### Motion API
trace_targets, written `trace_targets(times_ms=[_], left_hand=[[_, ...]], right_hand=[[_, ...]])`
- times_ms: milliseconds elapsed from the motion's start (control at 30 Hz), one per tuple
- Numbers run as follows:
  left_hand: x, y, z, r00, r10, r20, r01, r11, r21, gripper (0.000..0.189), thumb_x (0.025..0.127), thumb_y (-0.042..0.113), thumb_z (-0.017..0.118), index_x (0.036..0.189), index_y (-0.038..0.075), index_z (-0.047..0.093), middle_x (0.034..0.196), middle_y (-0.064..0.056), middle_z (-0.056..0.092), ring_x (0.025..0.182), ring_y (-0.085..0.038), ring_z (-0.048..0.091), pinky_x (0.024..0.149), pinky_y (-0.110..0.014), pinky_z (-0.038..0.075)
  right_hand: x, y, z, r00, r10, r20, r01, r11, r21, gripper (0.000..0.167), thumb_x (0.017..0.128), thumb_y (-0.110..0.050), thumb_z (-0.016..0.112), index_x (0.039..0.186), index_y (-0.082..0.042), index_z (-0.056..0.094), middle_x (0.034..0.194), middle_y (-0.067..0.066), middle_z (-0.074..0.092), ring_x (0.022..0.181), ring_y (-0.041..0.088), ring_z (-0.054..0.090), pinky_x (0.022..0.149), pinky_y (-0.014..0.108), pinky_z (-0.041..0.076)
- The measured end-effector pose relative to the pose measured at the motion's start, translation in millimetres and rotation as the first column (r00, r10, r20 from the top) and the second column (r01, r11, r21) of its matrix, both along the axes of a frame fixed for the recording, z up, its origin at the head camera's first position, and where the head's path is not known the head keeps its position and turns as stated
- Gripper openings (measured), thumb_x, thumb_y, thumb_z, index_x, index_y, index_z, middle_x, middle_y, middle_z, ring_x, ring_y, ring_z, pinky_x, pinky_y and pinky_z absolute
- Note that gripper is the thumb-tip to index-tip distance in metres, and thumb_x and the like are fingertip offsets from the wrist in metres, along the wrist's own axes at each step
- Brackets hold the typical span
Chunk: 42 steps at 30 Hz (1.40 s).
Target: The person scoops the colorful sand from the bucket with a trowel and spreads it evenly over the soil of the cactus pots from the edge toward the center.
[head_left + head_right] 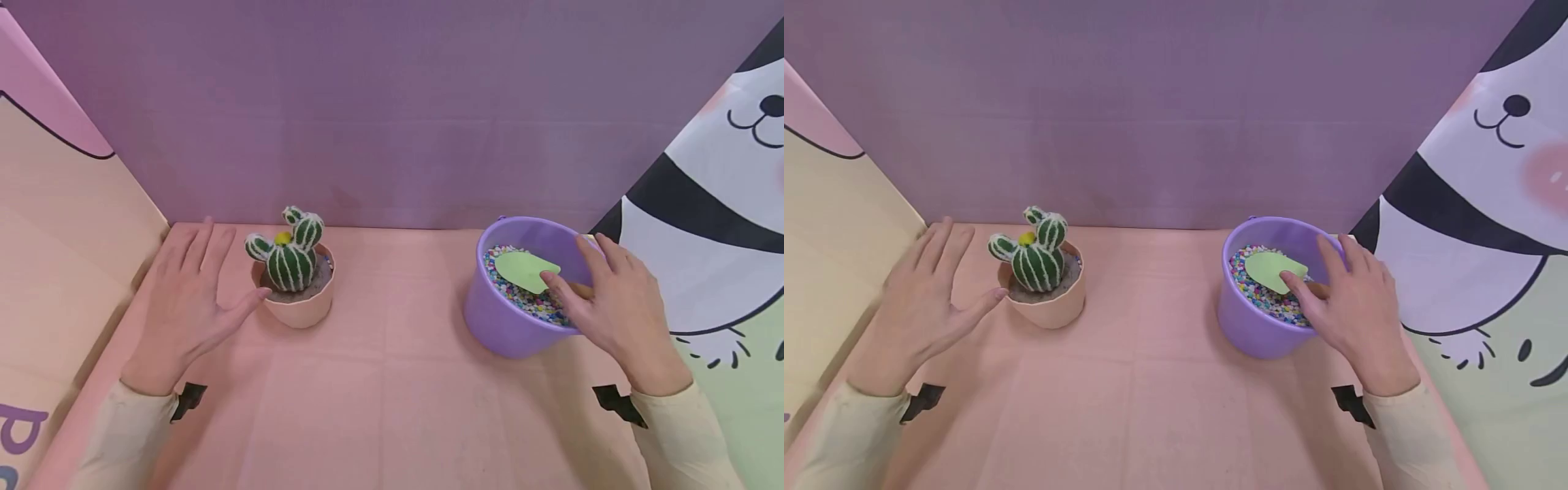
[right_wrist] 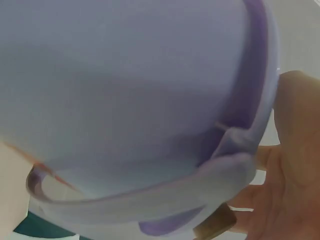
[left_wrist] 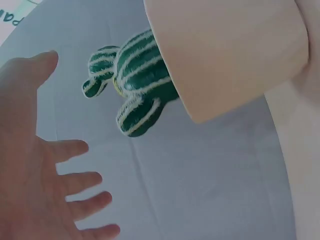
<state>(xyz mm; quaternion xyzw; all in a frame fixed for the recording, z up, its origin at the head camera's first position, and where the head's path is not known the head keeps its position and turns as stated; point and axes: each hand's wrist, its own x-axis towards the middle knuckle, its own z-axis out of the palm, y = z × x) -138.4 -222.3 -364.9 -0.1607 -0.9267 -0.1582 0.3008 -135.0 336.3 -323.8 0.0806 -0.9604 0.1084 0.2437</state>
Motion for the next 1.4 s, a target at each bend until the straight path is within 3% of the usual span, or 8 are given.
trace_targets(times_ms=[200,433,633,767,900,1133,1400], left_hand=[[-0.6,7.8,-3.1,0.996,-0.068,-0.056,0.075,0.988,0.135,0.088,0.095,0.071,0.053,0.154,0.005,0.053,0.159,-0.024,0.051,0.144,-0.05,0.048,0.119,-0.067,0.035],[-4.0,27.4,-4.9,0.966,-0.136,-0.218,0.187,0.954,0.234,0.077,0.1,0.068,0.054,0.141,0.004,0.066,0.146,-0.022,0.063,0.132,-0.046,0.058,0.11,-0.063,0.045],[-6.7,44.1,-3.7,0.947,-0.192,-0.257,0.261,0.928,0.267,0.062,0.1,0.054,0.062,0.135,0.004,0.07,0.141,-0.02,0.067,0.126,-0.044,0.062,0.102,-0.058,0.049],[-8.0,53.3,-4.1,0.937,-0.248,-0.248,0.307,0.921,0.241,0.052,0.098,0.041,0.067,0.134,0.003,0.071,0.141,-0.019,0.067,0.123,-0.043,0.062,0.098,-0.056,0.05],[-10.7,63.2,-6.2,0.927,-0.297,-0.227,0.344,0.915,0.209,0.049,0.1,0.039,0.066,0.134,0.004,0.071,0.14,-0.02,0.067,0.121,-0.041,0.063,0.098,-0.053,0.05],[-14.0,84.4,-8.1,0.912,-0.357,-0.202,0.399,0.887,0.234,0.044,0.093,0.023,0.077,0.135,0.009,0.071,0.14,-0.017,0.067,0.125,-0.038,0.063,0.097,-0.055,0.053],[-20.3,114.6,-10.2,0.893,-0.424,-0.151,0.446,0.876,0.185,0.05,0.089,0.021,0.082,0.135,0.005,0.07,0.137,-0.016,0.069,0.125,-0.033,0.065,0.106,-0.046,0.054]], right_hand=[[-0.8,3.8,-2.9,0.998,-0.012,-0.056,0.01,0.999,-0.03,0.069,0.09,-0.043,0.077,0.142,0.0,0.063,0.144,0.035,0.06,0.125,0.063,0.055,0.097,0.08,0.044],[1.3,9.3,-0.4,0.999,-0.028,0.04,0.031,0.995,-0.098,0.066,0.093,-0.042,0.077,0.142,0.0,0.065,0.145,0.032,0.061,0.128,0.059,0.054,0.101,0.079,0.042],[2.1,13.7,1.5,0.997,-0.021,0.079,0.032,0.991,-0.129,0.062,0.095,-0.039,0.076,0.14,0.002,0.065,0.144,0.032,0.061,0.13,0.058,0.053,0.105,0.077,0.04],[1.9,16.4,1.0,0.997,-0.014,0.071,0.024,0.989,-0.143,0.057,0.095,-0.037,0.075,0.136,0.002,0.068,0.14,0.032,0.064,0.128,0.056,0.055,0.104,0.074,0.041],[1.8,18.4,0.2,0.997,-0.007,0.081,0.019,0.989,-0.148,0.054,0.096,-0.037,0.075,0.134,0.002,0.069,0.136,0.034,0.066,0.125,0.056,0.056,0.102,0.071,0.041],[0.3,20.4,-0.7,0.995,0.017,0.099,-0.002,0.99,-0.144,0.055,0.096,-0.037,0.075,0.134,0.002,0.069,0.132,0.036,0.067,0.12,0.057,0.059,0.098,0.073,0.043],[0.8,23.3,-1.5,0.991,0.021,0.134,-0.005,0.993,-0.12,0.054,0.096,-0.038,0.076,0.132,0.002,0.07,0.125,0.037,0.069,0.114,0.056,0.062,0.09,0.072,0.046]])
